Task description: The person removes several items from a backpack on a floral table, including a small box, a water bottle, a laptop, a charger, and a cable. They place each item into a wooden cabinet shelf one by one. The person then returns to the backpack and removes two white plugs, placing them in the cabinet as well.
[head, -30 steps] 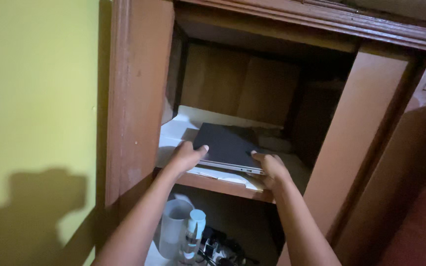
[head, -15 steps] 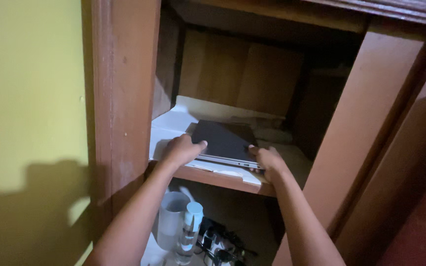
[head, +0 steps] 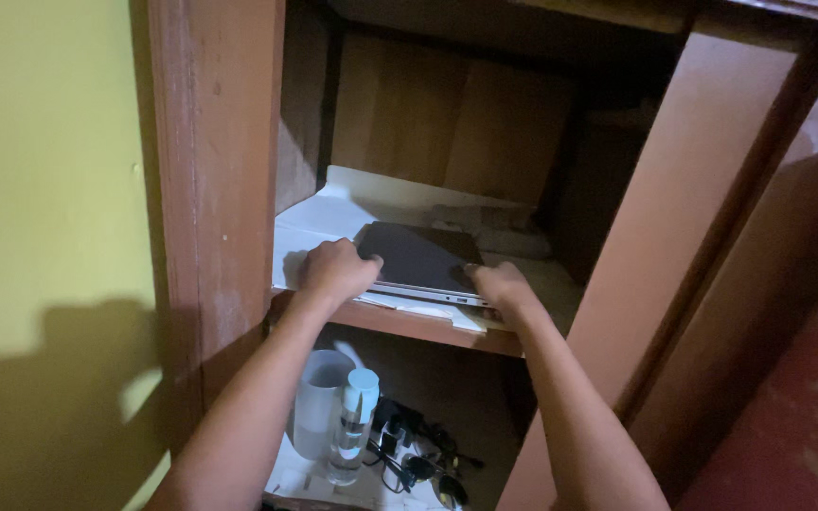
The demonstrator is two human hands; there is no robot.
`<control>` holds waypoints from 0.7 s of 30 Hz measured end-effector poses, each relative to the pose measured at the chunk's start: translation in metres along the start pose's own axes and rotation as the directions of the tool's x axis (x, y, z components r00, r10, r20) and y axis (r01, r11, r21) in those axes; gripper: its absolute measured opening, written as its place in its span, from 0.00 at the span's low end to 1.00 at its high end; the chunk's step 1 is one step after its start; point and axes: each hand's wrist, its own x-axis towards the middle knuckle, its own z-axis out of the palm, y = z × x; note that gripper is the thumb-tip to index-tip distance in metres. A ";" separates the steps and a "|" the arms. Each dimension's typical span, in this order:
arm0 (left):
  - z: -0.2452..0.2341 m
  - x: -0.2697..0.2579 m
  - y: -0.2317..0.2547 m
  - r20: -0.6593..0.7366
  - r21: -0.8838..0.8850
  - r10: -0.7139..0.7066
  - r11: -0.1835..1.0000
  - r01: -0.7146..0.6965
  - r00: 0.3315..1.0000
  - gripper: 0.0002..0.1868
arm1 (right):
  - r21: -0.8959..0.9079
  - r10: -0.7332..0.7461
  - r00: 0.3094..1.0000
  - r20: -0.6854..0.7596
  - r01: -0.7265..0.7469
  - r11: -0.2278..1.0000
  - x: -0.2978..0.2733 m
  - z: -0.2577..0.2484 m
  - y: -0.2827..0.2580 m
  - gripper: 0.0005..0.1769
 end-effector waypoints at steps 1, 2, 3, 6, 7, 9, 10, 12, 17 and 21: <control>-0.001 -0.003 0.002 -0.015 0.011 0.010 1.000 -0.010 1.000 0.29 | -0.111 0.000 1.000 -0.001 0.000 0.994 -0.001 -0.003 -0.002 0.28; -0.002 -0.006 0.002 -0.032 0.020 0.018 1.000 -0.017 0.999 0.28 | -0.222 -0.003 1.000 0.000 0.002 0.975 -0.001 -0.005 -0.006 0.30; -0.003 -0.009 0.002 -0.049 0.031 0.025 0.999 -0.024 0.998 0.28 | -0.330 -0.005 1.000 0.000 0.005 0.944 -0.003 -0.006 -0.008 0.32; 0.000 -0.016 0.003 -0.131 0.030 0.011 1.000 -0.007 0.991 0.26 | -0.422 -0.052 0.998 0.026 0.058 0.905 -0.011 -0.009 -0.010 0.37; 0.002 -0.018 0.003 -0.164 0.021 -0.001 1.000 0.004 0.986 0.25 | -0.447 -0.059 0.998 0.022 0.063 0.892 -0.014 -0.009 -0.010 0.36; 0.003 -0.018 0.004 -0.231 0.005 -0.021 1.000 0.023 0.973 0.24 | -0.494 -0.076 0.997 0.012 0.072 0.866 -0.017 -0.010 -0.011 0.35; 0.003 -0.018 0.003 -0.238 0.012 -0.021 1.000 0.025 0.971 0.24 | -0.507 -0.095 0.995 0.014 0.088 0.857 -0.018 -0.009 -0.010 0.35; 0.004 -0.018 0.001 -0.251 0.027 -0.023 0.999 0.031 0.968 0.24 | -0.533 -0.130 0.991 0.020 0.120 0.837 -0.020 -0.009 -0.008 0.35; 0.007 -0.021 -0.002 -0.266 0.042 -0.022 0.999 0.034 0.964 0.24 | -0.447 -0.216 0.976 -0.017 0.186 0.875 -0.022 -0.013 0.006 0.32; 0.008 -0.023 -0.006 -0.274 0.060 0.006 0.998 0.011 0.962 0.23 | -0.424 -0.236 0.970 -0.053 0.192 0.885 -0.013 -0.011 0.020 0.34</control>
